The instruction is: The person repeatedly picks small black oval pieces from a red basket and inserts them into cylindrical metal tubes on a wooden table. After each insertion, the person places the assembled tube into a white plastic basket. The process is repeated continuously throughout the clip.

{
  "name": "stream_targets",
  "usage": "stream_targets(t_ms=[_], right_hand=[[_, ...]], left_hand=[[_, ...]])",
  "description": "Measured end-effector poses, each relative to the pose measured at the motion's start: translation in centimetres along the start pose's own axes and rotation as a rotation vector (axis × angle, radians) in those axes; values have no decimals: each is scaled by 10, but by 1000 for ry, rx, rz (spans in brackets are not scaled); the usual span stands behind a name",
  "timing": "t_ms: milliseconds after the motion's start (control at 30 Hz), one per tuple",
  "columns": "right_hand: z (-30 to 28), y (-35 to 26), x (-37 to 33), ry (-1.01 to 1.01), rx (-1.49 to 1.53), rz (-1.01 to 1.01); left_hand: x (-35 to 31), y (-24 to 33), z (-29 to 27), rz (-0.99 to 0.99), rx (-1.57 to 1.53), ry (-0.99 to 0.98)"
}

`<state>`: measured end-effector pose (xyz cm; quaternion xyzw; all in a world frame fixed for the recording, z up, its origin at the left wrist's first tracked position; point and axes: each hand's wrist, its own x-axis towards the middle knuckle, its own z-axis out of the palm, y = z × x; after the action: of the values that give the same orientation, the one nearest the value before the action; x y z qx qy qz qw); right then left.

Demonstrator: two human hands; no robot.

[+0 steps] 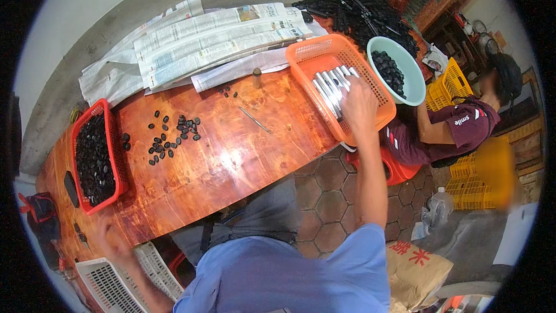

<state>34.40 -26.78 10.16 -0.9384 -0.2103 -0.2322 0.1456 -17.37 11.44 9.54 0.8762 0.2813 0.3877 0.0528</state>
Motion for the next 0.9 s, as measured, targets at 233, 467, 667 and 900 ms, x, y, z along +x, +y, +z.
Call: stream_targets(t_ms=[233, 467, 667, 900], right_hand=[[50, 61, 8, -295, -244, 24], [66, 75, 13, -354, -205, 169], [35, 64, 22, -161, 139, 108], [-33, -140, -89, -691, 1109, 133]], left_hand=[[13, 116, 131, 51, -508, -302], [-27, 125, 156, -12, -719, -366], [-33, 116, 155, -149, -818, -357], [-18, 113, 156, -680, -1390, -583]])
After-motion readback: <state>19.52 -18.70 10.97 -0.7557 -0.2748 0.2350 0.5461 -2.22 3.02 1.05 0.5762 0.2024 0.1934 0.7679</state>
